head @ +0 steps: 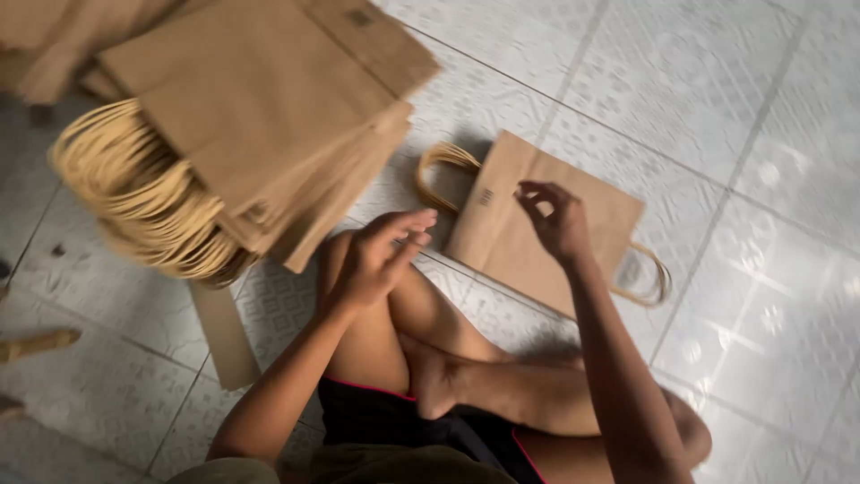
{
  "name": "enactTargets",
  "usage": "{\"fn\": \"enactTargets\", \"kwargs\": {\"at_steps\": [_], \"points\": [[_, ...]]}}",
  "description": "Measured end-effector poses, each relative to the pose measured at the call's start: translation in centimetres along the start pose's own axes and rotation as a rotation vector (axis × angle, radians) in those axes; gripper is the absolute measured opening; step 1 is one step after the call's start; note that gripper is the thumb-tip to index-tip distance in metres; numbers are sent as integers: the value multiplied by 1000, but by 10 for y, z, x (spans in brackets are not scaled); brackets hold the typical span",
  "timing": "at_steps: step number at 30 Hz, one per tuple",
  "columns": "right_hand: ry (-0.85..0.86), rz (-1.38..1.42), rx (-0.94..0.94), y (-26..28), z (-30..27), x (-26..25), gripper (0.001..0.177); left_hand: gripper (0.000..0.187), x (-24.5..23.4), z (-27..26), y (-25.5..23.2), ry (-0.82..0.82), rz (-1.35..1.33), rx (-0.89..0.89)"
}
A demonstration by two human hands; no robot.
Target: Picking up flat paper bags, opening them to shape the bottom, and refolding them into a new stack.
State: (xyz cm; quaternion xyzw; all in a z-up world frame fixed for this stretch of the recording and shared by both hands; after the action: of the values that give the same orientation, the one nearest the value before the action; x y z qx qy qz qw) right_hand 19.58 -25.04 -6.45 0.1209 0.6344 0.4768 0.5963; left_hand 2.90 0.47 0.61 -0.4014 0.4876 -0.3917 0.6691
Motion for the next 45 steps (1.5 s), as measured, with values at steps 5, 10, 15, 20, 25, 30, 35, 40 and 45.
{"fn": "enactTargets", "kwargs": {"at_steps": [5, 10, 15, 20, 25, 30, 35, 40, 45], "points": [[93, 280, 128, 59, 118, 14, 38, 59, -83, -8, 11, -293, -413, -376], [135, 304, 215, 94, 188, 43, 51, 76, -100, -2, 18, -321, -614, -530], [117, 407, 307, 93, 202, 67, 41, 73, -96, 0, 24, -300, -746, -657], [88, 545, 389, 94, 186, 68, 38, 72, -90, -4, 38, -311, -727, -648], [16, 637, 390, 85, 170, 57, 60, 65, -92, -1, 17, -341, -729, -623], [47, 623, 398, 87, 149, 50, 45, 75, -83, 2, 8, -284, -725, -631], [29, 708, 386, 113, 121, 40, 45, 71, -74, 8, 13, -258, -716, -576], [16, 678, 299, 132, 105, 36, 43, 62, -64, 12, 36, -300, -747, -523], [3, 626, 217, 140, 79, 36, 42, 49, -49, 11, 51, -352, -799, -492]]}}
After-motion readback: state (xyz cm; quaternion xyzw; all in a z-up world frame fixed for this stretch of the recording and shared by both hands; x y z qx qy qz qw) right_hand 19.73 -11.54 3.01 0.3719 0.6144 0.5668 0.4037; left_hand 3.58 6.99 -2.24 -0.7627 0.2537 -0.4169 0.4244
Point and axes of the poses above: each hand's wrist, its own z-axis towards the middle knuckle, its own x-axis out of the palm, y = z × x, the point moved 3 cm from there along z, towards the middle knuckle
